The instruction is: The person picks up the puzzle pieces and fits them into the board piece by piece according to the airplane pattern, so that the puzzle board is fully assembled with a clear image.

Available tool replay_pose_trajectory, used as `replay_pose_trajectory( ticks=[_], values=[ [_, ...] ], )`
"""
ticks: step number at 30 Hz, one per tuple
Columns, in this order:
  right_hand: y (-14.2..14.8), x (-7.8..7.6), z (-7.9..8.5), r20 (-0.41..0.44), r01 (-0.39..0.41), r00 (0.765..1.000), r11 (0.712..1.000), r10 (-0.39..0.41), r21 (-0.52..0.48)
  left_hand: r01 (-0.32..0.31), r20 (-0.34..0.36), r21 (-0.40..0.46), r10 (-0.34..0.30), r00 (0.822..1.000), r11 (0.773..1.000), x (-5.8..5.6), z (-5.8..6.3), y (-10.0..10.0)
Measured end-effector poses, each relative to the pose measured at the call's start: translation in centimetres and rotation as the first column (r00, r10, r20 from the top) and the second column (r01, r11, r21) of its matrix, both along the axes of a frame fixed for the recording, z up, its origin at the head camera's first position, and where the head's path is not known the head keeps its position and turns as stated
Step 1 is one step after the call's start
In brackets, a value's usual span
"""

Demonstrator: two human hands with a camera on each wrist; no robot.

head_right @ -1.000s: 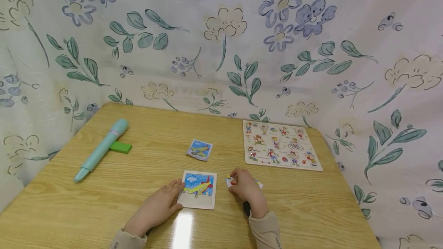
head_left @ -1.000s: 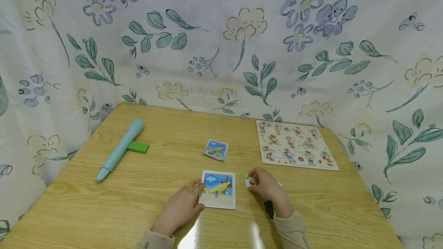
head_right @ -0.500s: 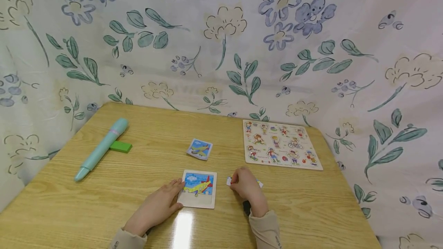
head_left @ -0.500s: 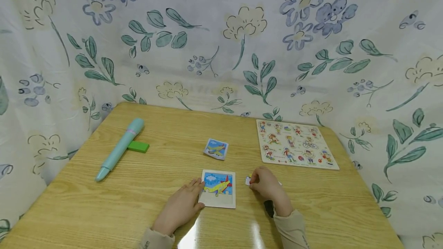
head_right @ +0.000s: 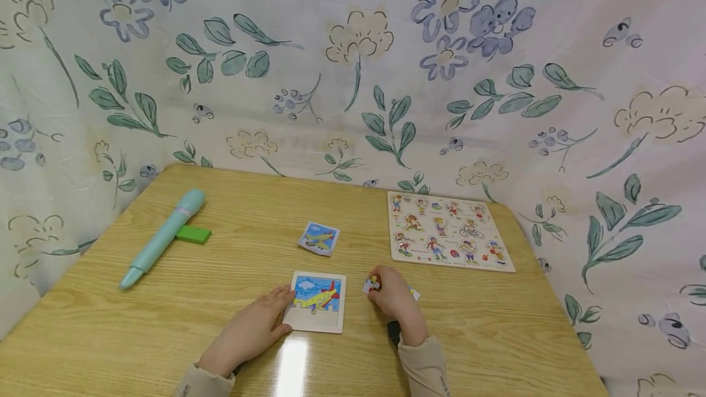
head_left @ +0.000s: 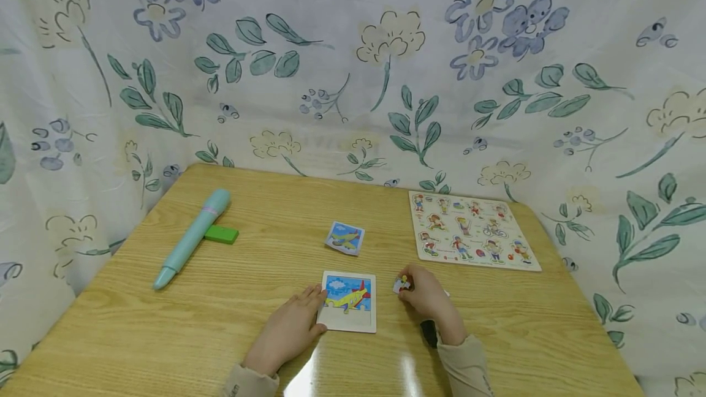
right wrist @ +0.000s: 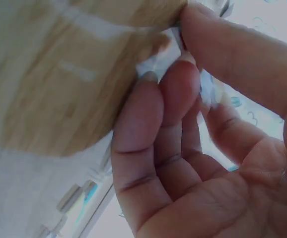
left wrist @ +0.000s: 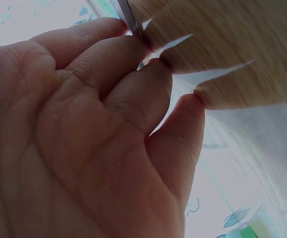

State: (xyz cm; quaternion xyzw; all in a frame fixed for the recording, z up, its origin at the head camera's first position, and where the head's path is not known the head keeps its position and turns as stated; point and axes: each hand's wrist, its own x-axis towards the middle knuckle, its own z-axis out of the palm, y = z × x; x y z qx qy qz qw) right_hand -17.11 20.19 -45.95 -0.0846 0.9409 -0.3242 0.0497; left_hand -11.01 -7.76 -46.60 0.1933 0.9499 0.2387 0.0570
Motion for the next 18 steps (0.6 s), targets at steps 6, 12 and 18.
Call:
replay_pose_trajectory(
  ticks=[6,12,18],
  values=[
    [-0.2,-0.3,0.0,0.048,0.011,0.999,0.999,-0.01,-0.032,-0.001,-0.002,-0.004,0.001,1.0,1.0,0.0,0.0,0.0],
    [-1.4,-0.6,0.7,0.118,-0.011,0.992,0.978,0.036,-0.207,0.001,-0.009,-0.016,-0.001,1.0,1.0,-0.1,-0.2,-0.1],
    [-3.8,-1.2,0.9,0.148,-0.082,0.98,0.949,0.132,-0.304,0.011,-0.018,-0.026,-0.011,1.0,1.0,0.0,-0.1,-0.1]
  ],
)
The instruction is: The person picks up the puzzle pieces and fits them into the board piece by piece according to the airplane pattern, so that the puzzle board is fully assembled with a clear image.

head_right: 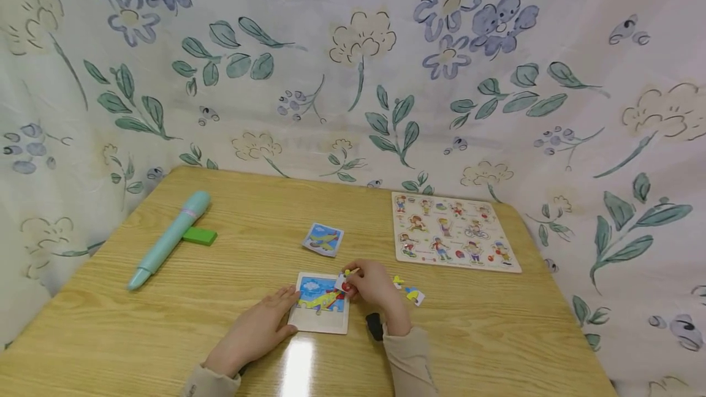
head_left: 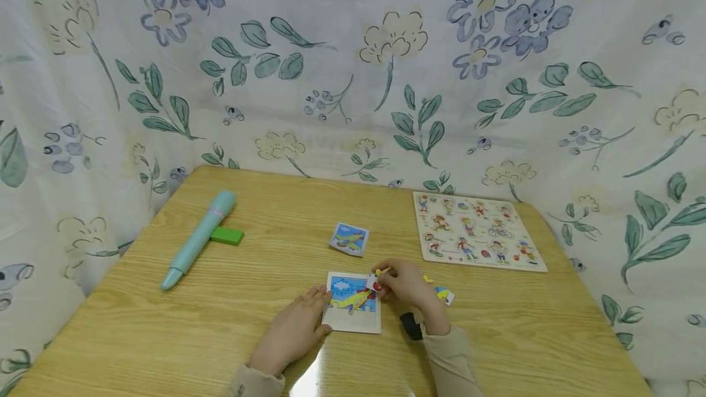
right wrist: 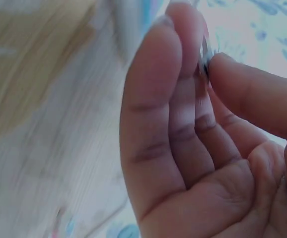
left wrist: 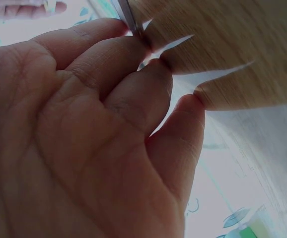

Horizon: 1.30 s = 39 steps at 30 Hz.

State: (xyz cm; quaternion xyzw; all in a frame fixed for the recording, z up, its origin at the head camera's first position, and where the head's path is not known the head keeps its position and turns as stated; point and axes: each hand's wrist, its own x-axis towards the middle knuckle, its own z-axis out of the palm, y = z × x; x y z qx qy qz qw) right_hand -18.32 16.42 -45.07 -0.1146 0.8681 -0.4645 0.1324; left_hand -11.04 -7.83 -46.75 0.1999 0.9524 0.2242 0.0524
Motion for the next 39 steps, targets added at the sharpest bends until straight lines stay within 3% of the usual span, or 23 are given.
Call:
replay_pose_trajectory(
  ticks=[5,13,28,33,39],
  values=[
    [-1.8,0.2,0.1,0.081,-0.098,0.992,0.995,0.1,-0.027,-0.008,0.012,0.006,0.007,1.0,1.0,0.0,0.1,0.2],
    [-3.1,0.8,-0.1,0.125,-0.16,0.978,0.986,0.165,-0.051,-0.008,-0.005,-0.006,0.008,1.0,1.0,0.0,-0.1,0.2],
    [-4.1,1.4,-0.2,0.016,-0.219,0.976,0.976,0.219,0.013,-0.011,0.02,0.012,0.011,1.0,1.0,0.0,0.1,0.1],
    [-4.4,1.5,-0.7,-0.061,-0.183,0.98,0.976,0.191,0.117,-0.001,0.022,0.013,0.001,1.0,1.0,0.1,0.3,0.1],
    [-5.0,1.6,-1.1,-0.096,-0.161,0.978,0.965,0.184,0.208,0.009,-0.009,-0.001,-0.01,1.0,1.0,0.1,0.3,0.1]
  ],
)
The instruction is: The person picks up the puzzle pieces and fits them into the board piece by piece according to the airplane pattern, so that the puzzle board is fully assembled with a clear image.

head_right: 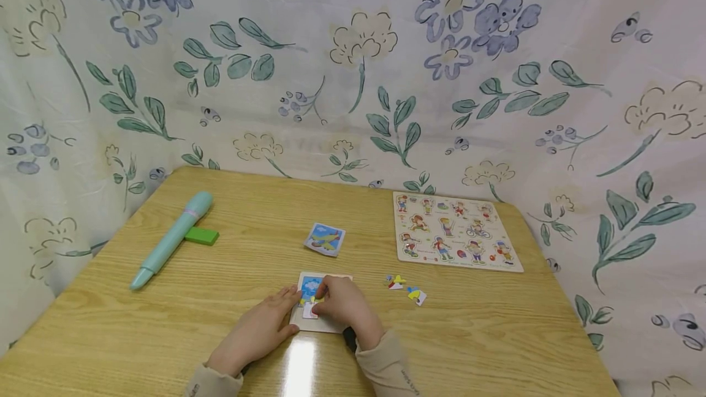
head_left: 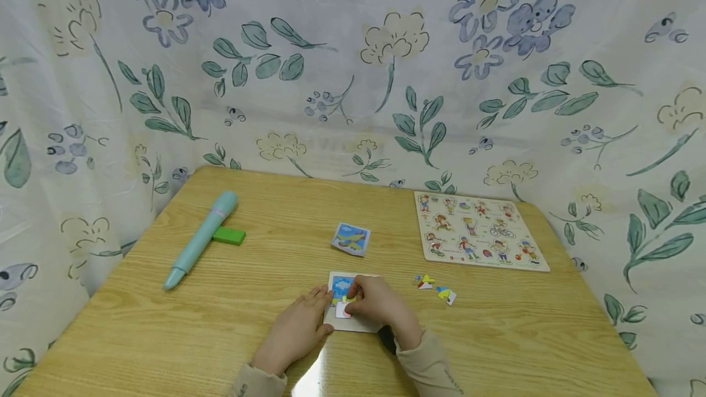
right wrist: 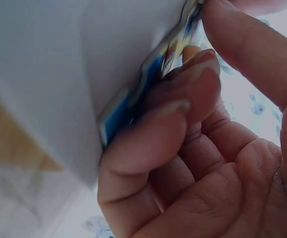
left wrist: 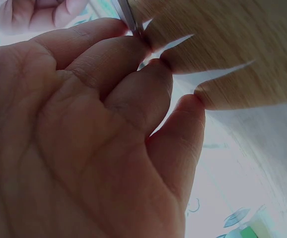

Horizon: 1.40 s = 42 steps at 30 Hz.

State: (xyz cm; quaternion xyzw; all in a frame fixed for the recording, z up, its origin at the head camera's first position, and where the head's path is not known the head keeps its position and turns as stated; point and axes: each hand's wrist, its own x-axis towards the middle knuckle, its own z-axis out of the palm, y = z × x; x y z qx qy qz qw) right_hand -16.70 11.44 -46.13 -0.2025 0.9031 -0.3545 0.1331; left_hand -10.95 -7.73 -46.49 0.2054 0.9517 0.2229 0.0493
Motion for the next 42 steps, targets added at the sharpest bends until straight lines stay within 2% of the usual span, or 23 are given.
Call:
replay_pose_trajectory(
  ticks=[5,13,23,29,35,42],
  values=[
    [-0.6,0.2,0.0,-0.039,-0.013,0.999,0.999,0.014,0.037,0.002,-0.016,-0.007,-0.002,1.0,1.0,-0.1,0.0,0.1],
    [-1.1,0.9,0.5,-0.009,-0.052,0.999,0.999,0.052,0.011,-0.006,0.011,0.007,0.006,1.0,1.0,0.1,0.1,0.0],
    [-1.3,1.1,0.2,-0.063,-0.058,0.996,0.996,0.063,0.07,0.0,-0.016,-0.007,0.0,1.0,1.0,0.1,-0.1,0.0],
    [-1.4,0.9,0.0,-0.055,-0.02,0.998,0.997,0.024,0.071,0.006,-0.022,-0.021,-0.006,1.0,1.0,0.1,-0.1,0.0],
    [-1.7,1.1,0.2,-0.085,0.013,0.996,0.994,-0.003,0.112,0.018,-0.032,-0.039,-0.019,0.999,0.999,0.1,-0.1,-0.1],
    [-1.6,0.9,0.0,-0.059,0.022,0.998,0.999,-0.019,0.05,0.011,-0.043,-0.046,-0.013,0.999,0.999,0.0,-0.4,-0.1]
  ],
)
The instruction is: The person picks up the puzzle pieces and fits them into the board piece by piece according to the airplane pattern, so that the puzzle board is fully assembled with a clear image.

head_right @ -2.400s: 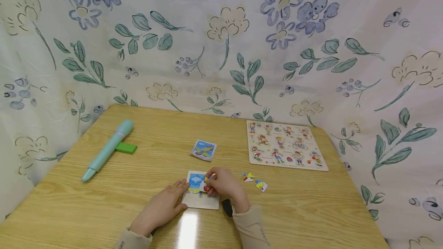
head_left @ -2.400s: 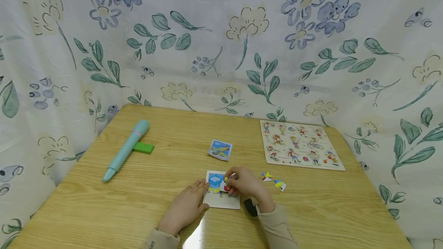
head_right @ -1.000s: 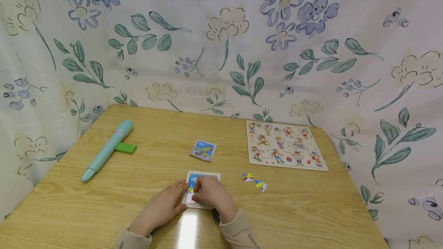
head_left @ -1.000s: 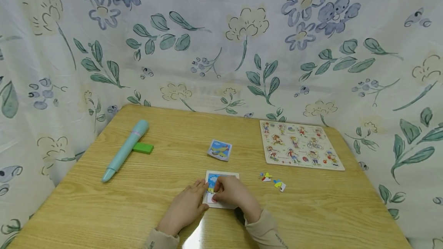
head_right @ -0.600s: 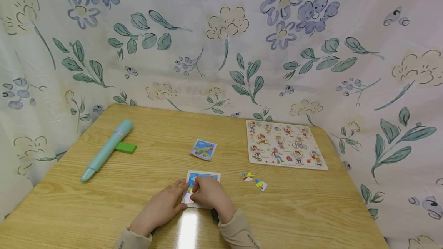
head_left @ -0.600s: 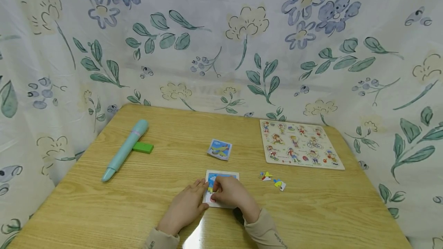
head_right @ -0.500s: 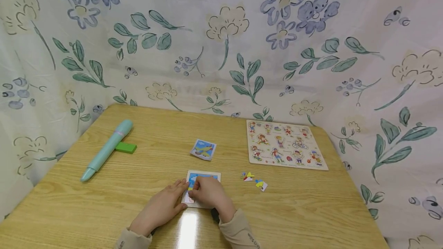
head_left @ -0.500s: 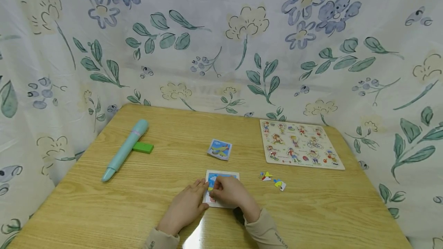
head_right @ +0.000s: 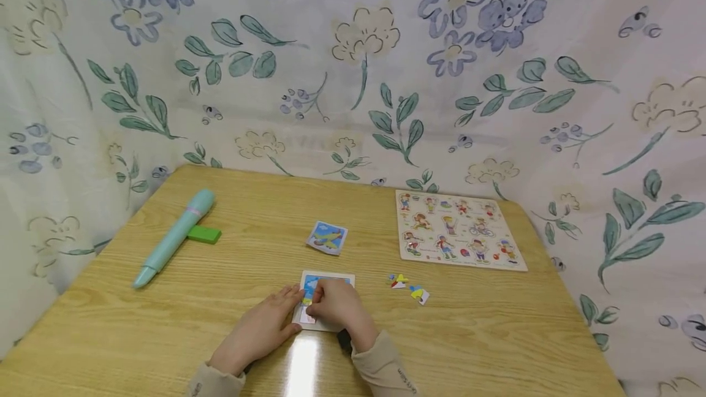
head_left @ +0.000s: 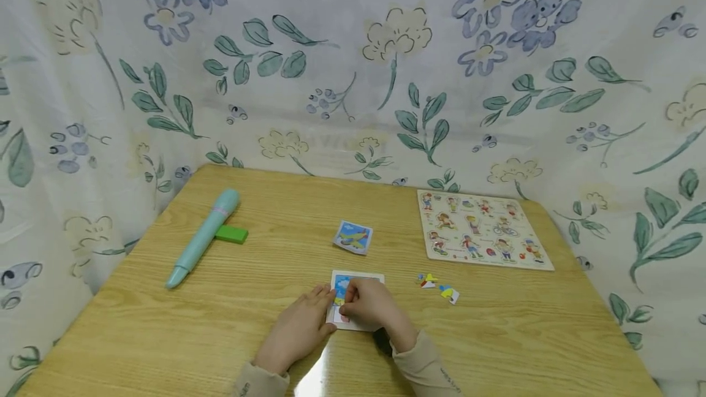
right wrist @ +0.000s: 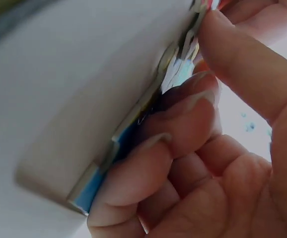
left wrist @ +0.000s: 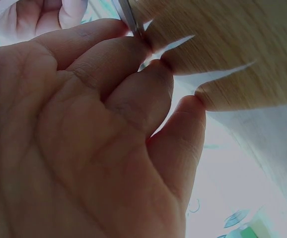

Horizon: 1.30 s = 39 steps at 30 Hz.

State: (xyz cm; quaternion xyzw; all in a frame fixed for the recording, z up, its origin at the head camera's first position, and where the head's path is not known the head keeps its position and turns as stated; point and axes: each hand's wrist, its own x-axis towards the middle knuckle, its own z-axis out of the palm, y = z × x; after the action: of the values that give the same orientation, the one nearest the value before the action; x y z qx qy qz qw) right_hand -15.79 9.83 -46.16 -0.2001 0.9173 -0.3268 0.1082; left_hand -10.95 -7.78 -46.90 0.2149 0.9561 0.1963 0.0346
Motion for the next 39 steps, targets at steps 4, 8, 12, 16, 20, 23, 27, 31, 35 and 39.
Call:
replay_pose_trajectory(
  ticks=[4,8,12,16,20,23,27,31,35,39],
  values=[
    [0.0,-0.1,-0.3,0.009,0.012,1.0,1.0,-0.012,0.013,0.001,0.002,-0.009,-0.001,1.0,1.0,0.0,-0.1,0.0],
    [-0.1,-0.2,-0.4,-0.004,0.008,1.0,1.0,-0.008,0.023,0.004,-0.003,0.004,-0.004,1.0,1.0,0.0,0.0,0.0],
    [0.1,-0.2,-0.2,-0.005,-0.008,1.0,1.0,0.008,0.005,0.014,-0.005,0.003,-0.014,1.0,1.0,0.1,0.0,0.0],
    [0.3,-0.2,-0.1,-0.008,0.007,1.0,1.0,-0.007,-0.009,0.014,0.0,-0.003,-0.014,1.0,1.0,0.1,0.0,0.0],
    [0.5,-0.3,-0.1,-0.062,0.008,0.998,1.0,-0.008,0.001,0.013,-0.002,0.008,-0.013,1.0,1.0,0.2,0.1,0.1],
    [0.6,-0.4,0.0,-0.075,-0.002,0.997,1.0,0.002,-0.002,0.009,-0.006,0.01,-0.009,1.0,1.0,0.2,0.1,0.1],
    [0.7,-0.5,0.0,-0.041,-0.017,0.999,1.0,0.016,-0.009,0.005,0.0,0.014,-0.005,1.0,1.0,0.1,0.3,0.2],
    [0.8,-0.4,0.2,0.022,-0.051,0.998,0.999,0.051,0.003,0.002,-0.001,0.004,-0.002,1.0,1.0,0.0,0.4,0.2],
    [1.4,-0.7,0.4,0.082,-0.099,0.991,0.994,0.102,-0.043,-0.008,-0.004,-0.002,0.008,1.0,1.0,0.0,0.3,0.3],
    [3.7,-1.5,1.0,0.114,-0.04,0.992,0.991,0.055,-0.128,-0.022,0.019,0.007,0.022,1.0,1.0,0.1,0.3,0.4]
  ],
)
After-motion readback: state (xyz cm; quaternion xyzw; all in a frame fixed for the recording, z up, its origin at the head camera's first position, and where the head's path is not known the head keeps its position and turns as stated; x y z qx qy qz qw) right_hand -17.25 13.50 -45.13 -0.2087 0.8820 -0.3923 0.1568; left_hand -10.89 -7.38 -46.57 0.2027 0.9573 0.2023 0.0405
